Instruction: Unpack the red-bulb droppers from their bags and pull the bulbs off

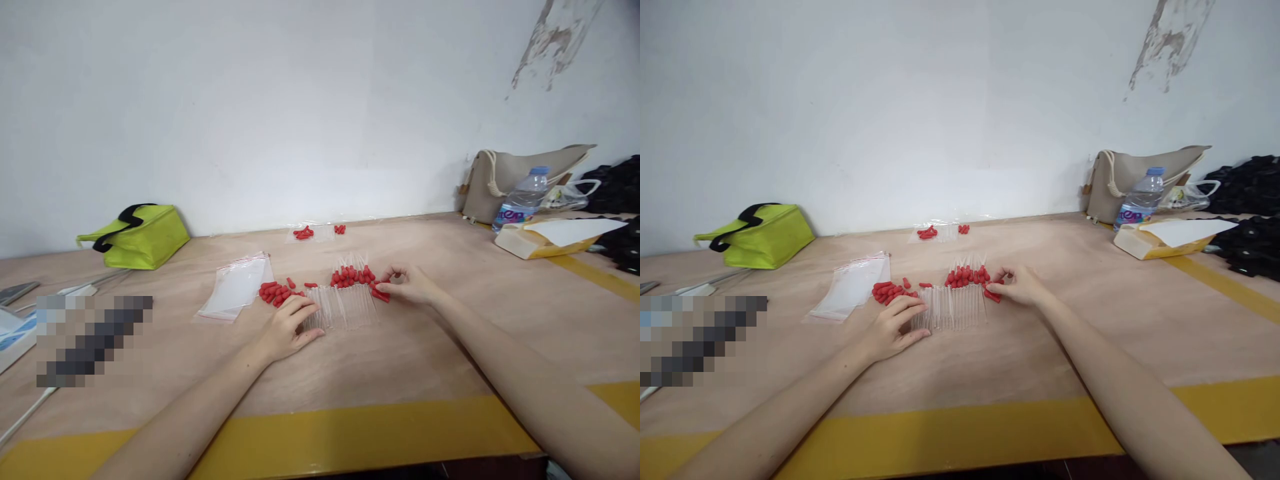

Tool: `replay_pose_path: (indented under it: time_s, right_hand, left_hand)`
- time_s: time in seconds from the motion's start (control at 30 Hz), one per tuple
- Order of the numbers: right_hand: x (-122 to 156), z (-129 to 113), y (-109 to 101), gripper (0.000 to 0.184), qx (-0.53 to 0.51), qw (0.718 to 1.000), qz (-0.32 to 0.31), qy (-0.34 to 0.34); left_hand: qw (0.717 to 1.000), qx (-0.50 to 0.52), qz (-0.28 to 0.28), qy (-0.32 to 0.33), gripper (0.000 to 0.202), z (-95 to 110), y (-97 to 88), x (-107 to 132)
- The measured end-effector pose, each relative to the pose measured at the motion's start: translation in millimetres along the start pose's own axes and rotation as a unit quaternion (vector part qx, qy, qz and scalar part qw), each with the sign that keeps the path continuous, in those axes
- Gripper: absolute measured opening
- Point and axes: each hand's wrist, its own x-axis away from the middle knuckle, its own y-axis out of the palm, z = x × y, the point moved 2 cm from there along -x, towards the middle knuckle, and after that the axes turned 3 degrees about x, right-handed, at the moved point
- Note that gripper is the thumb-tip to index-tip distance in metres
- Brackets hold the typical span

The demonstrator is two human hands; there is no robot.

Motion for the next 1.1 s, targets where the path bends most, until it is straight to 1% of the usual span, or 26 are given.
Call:
replay_pose_path:
  time_s: [0.1,0.17,0.23,0.33,0.43,0.5,0.6,0.7,0.8,0.87,0.93,1.0,1.07,1.1]
  right_hand:
    - [-1.3,1.1,4.5,0.03,-0.003,0.999,0.029,0.029]
    - [-4.2,-1.9,6.9,0.029,0.013,0.997,0.053,0.049]
    - [-9.6,-9.0,8.0,0.028,0.047,0.995,0.065,0.064]
    - [-21.4,-22.9,8.2,0.034,0.108,0.989,0.058,0.083]
    - [-33.5,-32.2,10.5,0.042,0.149,0.983,0.029,0.106]
    - [-39.0,-33.6,13.9,0.041,0.163,0.978,0.001,0.131]
    - [-42.5,-32.2,18.9,0.035,0.161,0.974,-0.025,0.158]
    - [-42.1,-32.5,19.5,0.028,0.149,0.975,-0.017,0.167]
    - [-36.7,-37.5,14.7,0.025,0.134,0.978,0.02,0.161]
    - [-27.7,-43.1,11.4,0.025,0.119,0.982,0.042,0.14]
    - [-13.6,-49.8,10.6,0.025,0.085,0.991,0.055,0.085]
    - [4.6,-57.8,13.1,0.025,0.022,0.997,0.064,-0.035]
    - [24.5,-65.2,18.4,0.019,0.008,0.984,0.072,-0.165]
    - [33.6,-67.9,21.7,0.016,0.021,0.974,0.081,-0.212]
  left_hand:
    - [1.0,-0.004,-0.004,-0.004,0.033,-0.1,-0.8,-0.7]
    - [1.0,-0.004,-0.011,-0.004,0.036,1.1,-2.6,-1.1]
    - [1.0,-0.014,-0.02,-0.004,0.044,2.3,-5.1,-1.4]
    - [0.999,-0.046,-0.024,-0.007,0.05,2.4,-8.8,-1.5]
    - [0.997,-0.071,-0.018,-0.01,0.044,0.5,-11.3,-1.2]
    - [0.997,-0.077,-0.015,-0.009,0.042,-0.6,-12.3,-0.8]
    - [0.997,-0.081,-0.015,-0.007,0.042,-0.8,-13.3,-0.8]
    - [0.997,-0.084,-0.003,-0.002,0.039,1.4,-14.4,-1.3]
    - [0.995,-0.095,0.019,0.003,0.03,4.1,-15.3,-1.9]
    - [0.993,-0.109,0.042,0.007,0.026,5.5,-15.5,-2.0]
    - [0.99,-0.126,0.066,0.013,0.025,6.7,-15.3,-2.1]
    - [0.985,-0.15,0.085,0.013,0.028,7.8,-14.7,-2.6]
    - [0.978,-0.181,0.099,0.009,0.03,9.3,-13.8,-3.6]
    - [0.975,-0.198,0.103,0.008,0.031,10.3,-13.3,-4.1]
